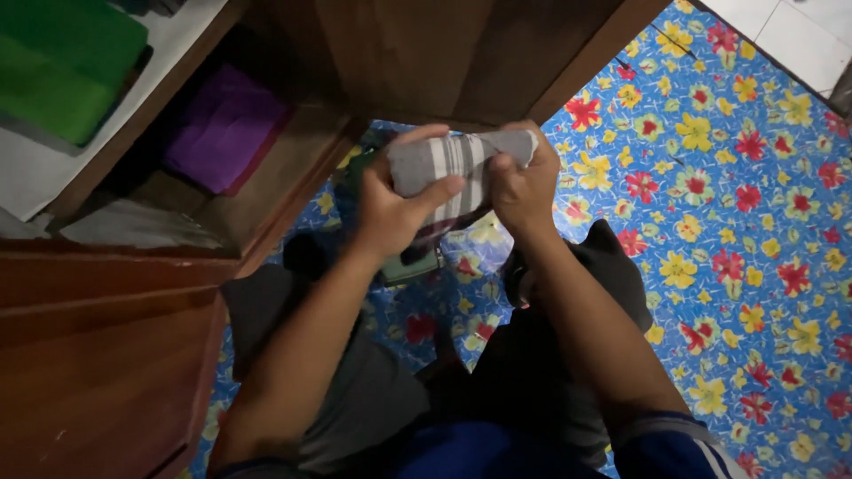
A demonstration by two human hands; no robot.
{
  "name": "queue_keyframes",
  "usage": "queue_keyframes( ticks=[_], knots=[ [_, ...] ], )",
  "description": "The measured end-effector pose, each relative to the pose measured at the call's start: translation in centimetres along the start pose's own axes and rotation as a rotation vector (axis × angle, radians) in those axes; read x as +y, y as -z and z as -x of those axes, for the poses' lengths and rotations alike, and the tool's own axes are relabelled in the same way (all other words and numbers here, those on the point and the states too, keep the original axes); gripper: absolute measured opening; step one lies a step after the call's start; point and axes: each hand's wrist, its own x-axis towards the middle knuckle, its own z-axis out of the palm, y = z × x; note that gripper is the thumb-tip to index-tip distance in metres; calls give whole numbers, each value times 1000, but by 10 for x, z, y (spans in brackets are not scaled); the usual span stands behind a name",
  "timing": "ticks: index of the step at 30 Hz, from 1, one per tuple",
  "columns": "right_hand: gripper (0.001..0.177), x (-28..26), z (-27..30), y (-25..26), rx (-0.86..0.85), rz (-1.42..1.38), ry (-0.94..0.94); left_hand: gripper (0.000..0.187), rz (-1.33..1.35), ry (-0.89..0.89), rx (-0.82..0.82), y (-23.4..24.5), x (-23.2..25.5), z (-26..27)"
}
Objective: Folding sarongs and stacking them neatly on a shelf inside a wooden cupboard.
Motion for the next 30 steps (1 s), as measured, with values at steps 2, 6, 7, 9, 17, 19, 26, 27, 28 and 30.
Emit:
queue_keyframes(
  ticks=[2,6,7,9,17,19,26,27,28,30],
  knots=[
    [67,-5,-8,5,-6,-11,69,40,187,172,-122,-1,-6,7],
    [68,-21,-10,2,11,90,137,36,210,209,-167,-12,-12,10],
    [45,-31,-10,-6,89,113,223,38,180,310,-123,-11,-1,11],
    [31,-36,-3,-17,160,135,313,44,153,410,-74,-18,4,14],
    [83,-14,14,-32,-264,513,432,53,645,549,240,-15,-10,6],
    [85,-25,14,-46,-192,397,340,56,681,508,264,-12,-8,5],
    [97,14,35,-60,-192,462,719,46,559,307,242,2,-28,8],
    [97,9,27,-59,-175,451,715,46,540,305,235,4,-30,7],
    [101,3,19,-58,-168,304,591,47,563,212,182,6,-31,7],
    [106,-5,7,-56,-154,130,461,49,557,120,132,14,-19,5]
  ],
)
